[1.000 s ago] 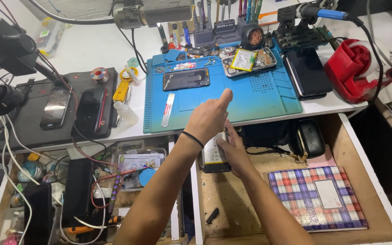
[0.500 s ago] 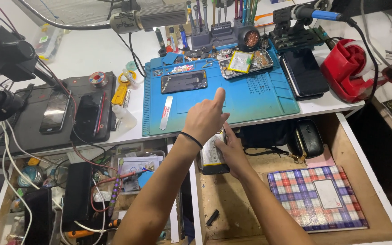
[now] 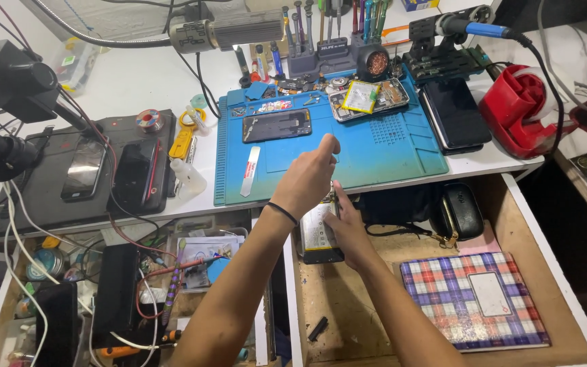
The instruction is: Assembling internal components of a mobile phone, specifically fitting a battery into the chassis.
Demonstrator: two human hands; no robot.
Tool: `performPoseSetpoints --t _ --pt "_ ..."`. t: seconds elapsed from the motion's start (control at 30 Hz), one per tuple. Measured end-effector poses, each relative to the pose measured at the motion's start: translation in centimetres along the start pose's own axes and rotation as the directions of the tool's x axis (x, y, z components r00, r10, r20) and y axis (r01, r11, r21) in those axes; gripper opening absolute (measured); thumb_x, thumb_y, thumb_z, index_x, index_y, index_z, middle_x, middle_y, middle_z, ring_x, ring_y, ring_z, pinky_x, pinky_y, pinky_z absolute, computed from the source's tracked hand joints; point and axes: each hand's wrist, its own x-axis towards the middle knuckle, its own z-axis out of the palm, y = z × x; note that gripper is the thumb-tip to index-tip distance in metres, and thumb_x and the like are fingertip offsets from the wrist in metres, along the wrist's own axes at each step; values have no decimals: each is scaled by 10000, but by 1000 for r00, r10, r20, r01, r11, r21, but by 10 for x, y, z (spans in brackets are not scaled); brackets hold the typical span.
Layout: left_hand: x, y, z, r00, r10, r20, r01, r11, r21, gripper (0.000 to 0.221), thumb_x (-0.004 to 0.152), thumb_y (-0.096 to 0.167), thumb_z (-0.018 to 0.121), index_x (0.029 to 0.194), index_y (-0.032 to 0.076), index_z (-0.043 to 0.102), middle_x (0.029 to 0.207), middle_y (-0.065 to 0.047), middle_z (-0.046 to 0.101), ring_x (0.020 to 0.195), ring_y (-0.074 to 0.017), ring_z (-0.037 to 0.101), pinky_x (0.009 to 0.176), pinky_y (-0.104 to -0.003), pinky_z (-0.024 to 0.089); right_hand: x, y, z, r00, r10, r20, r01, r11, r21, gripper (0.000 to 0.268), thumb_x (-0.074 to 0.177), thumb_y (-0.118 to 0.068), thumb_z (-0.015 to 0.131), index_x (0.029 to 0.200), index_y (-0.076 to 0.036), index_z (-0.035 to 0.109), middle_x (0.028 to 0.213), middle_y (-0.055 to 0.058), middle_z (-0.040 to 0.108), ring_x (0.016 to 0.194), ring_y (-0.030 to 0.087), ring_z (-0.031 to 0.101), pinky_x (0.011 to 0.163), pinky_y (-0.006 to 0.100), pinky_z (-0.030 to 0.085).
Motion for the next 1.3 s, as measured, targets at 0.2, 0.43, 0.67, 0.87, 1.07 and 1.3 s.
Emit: performPoseSetpoints --t 0.2,0.43,0.67,0.87,1.07,1.3 --pt "3 -14 7 997 40 -59 -42 999 -30 283 991 33 555 1238 138 464 940 -135 755 859 -369 749 734 -482 617 6 10 -4 1000 1 15 -2 1000 23 805 970 -11 459 1648 -236 88 1576 319 351 1416 508 409 1090 637 380" --pt "-19 12 -31 951 86 -295 -141 975 -170 622 1005 -81 522 1535 66 231 946 -330 721 859 -468 731 741 -558 601 19 28 -9 999 -43 25 41 998 47 835 947 3 447 1656 -232 75 1499 326 453 1307 476 536 999 574 493" --pt "-8 -44 12 995 0 -98 7 997 73 196 933 248 707 1128 234 688 788 -6 751 774 -265 750 693 -373 601 36 48 -16 997 -70 12 68 994 88 852 933 25 497 1649 -260 135 1402 310 547 1116 395 658 863 505 579" --pt "9 -44 26 987 -120 103 67 908 413 298 811 429 820 1041 241 806 901 14 716 823 -271 748 720 -422 632 36 56 -19 997 -73 9 72 993 91 846 943 27 492 1648 -263 126 1341 259 605 1007 290 683 827 427 601" --pt "25 -37 15 966 -143 215 31 891 453 241 831 285 813 1062 213 809 912 -5 754 900 -278 762 808 -429 644 39 57 -20 997 -76 -7 76 995 65 846 933 26 506 1644 -267 153 1258 230 644 945 276 689 796 421 600" --pt "24 -23 6 951 -94 294 -54 888 457 213 878 226 761 1088 221 795 929 -28 789 922 -267 772 814 -416 652 39 57 -16 994 -108 -36 109 994 26 834 918 23 524 1639 -233 193 1210 207 656 917 254 691 788 410 596"
